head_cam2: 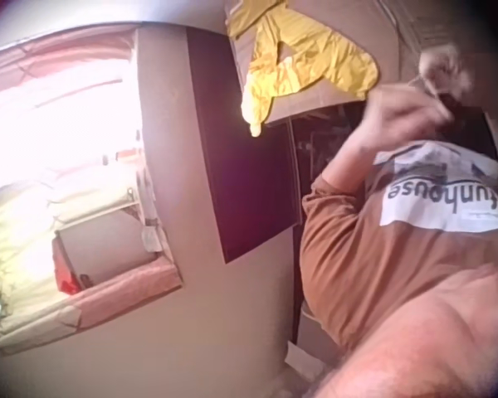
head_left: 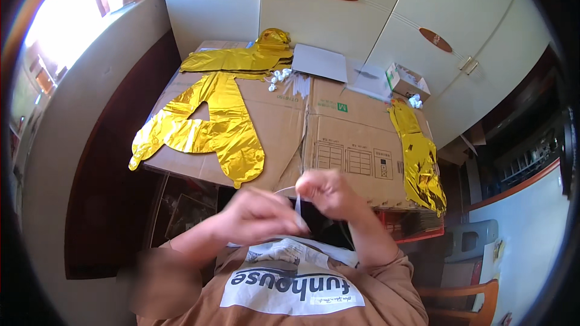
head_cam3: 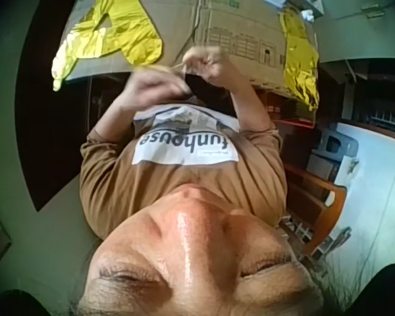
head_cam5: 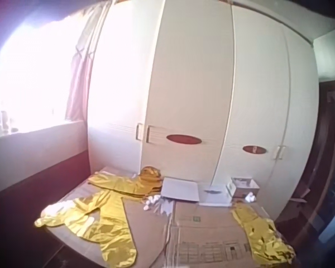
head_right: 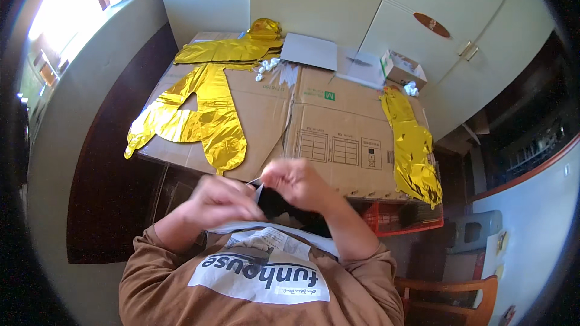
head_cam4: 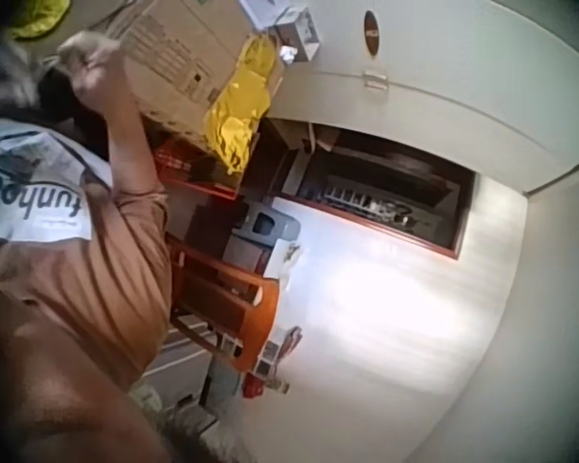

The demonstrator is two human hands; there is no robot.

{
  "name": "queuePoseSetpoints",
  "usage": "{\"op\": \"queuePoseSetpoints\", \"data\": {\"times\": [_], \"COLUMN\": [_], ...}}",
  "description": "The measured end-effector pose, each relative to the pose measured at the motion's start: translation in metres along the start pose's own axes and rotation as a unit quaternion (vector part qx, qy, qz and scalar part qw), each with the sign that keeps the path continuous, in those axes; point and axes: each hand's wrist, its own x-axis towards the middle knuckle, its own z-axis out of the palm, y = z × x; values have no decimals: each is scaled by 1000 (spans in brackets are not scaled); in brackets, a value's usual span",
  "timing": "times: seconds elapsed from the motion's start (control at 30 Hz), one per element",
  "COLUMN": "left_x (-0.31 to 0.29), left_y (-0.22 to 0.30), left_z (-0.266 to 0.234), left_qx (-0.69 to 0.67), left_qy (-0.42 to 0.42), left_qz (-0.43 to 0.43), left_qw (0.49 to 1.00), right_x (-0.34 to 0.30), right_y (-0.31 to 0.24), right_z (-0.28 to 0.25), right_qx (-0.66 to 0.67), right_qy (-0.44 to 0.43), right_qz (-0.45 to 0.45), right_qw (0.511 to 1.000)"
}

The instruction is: Tying strings to gold foil balloons on top of cardboard boxes for packaging.

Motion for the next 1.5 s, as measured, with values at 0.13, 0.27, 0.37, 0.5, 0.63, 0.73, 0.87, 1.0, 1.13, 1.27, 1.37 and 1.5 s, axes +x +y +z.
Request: {"op": "queuePoseSetpoints", "data": {"times": [0.13, 0.27, 0.37, 0.5, 0.63, 0.73, 0.87, 1.0, 1.13, 1.27, 1.37, 1.5], "left_x": [5, 9, 15, 5, 5, 14, 0, 11, 7, 13, 6, -7], "left_y": [-18, -9, -8, -12, -1, -31, -17, -12, -17, -12, -22, -15], "left_z": [-16, 0, -15, 3, -6, -8, 7, -9, 3, -9, -3, 3], "left_qx": [299, 88, 272, 267, -168, 462, 59, 286, 154, -241, 215, -172], "left_qy": [112, -3, 161, -46, 94, 112, -5, 201, -28, 214, 48, 160], "left_qz": [26, 49, -30, 52, -64, 124, -2, -32, 27, -142, -86, -96], "left_qw": [947, 995, 948, 961, 979, 871, 998, 936, 987, 936, 972, 967], "right_x": [-12, 4, -9, -3, -18, -12, -5, -11, 1, -9, 0, 4], "right_y": [-17, -5, -16, -13, -6, -24, -4, -12, -25, -13, -23, -7], "right_z": [9, -6, 11, -15, 16, 6, -13, 7, -23, 6, -9, -1], "right_qx": [-12, -16, -79, 9, 10, 30, 40, 20, 14, -95, 2, -27], "right_qy": [-18, 16, -94, 49, -81, -22, 55, -30, 75, -92, 4, -37], "right_qz": [-90, 0, -30, 39, -15, -49, 8, -34, 12, -58, -79, -16], "right_qw": [996, 1000, 992, 998, 997, 998, 998, 999, 997, 990, 997, 999]}}
